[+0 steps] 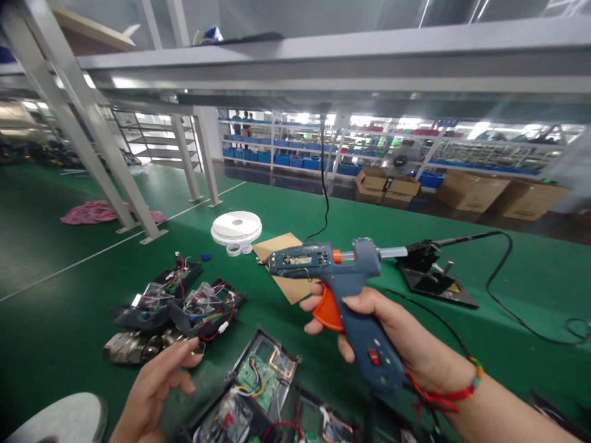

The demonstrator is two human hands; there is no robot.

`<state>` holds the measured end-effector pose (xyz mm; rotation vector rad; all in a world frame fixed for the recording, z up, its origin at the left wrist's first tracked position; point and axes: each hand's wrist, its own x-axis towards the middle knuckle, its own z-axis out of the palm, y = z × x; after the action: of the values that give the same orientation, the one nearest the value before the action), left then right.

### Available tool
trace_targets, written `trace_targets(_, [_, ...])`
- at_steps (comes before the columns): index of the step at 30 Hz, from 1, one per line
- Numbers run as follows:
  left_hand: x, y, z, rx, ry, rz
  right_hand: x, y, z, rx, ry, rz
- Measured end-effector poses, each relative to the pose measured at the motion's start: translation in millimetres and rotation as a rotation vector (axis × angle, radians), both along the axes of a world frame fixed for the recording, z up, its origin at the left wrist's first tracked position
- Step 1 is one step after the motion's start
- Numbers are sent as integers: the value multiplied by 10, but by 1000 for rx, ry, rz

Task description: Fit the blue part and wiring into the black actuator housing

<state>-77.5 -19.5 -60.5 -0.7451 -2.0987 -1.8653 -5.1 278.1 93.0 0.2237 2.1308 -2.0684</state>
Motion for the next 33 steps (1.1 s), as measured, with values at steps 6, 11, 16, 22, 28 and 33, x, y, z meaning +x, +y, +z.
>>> trace_targets(6, [-7, 65, -111, 7, 25, 77, -803, 263, -17, 835, 159, -35])
trace_targets(11, [-57, 9, -311, -81, 182, 135, -1372, 280, -528, 1242, 212, 52])
trace_targets(16, [19, -81, -320, -188, 291, 124, -1601, 149, -919, 1481, 172, 66])
trace_targets(22, [115, -57, -93, -252, 325, 144, -1597, 59, -998, 1557, 126, 111])
trace_targets(28, [225, -37, 186, -258, 307, 227, -1255, 16, -705, 1497, 166, 136])
trace_targets(33, [218, -83, 230, -201, 274, 253, -532, 39, -309, 1399, 214, 173])
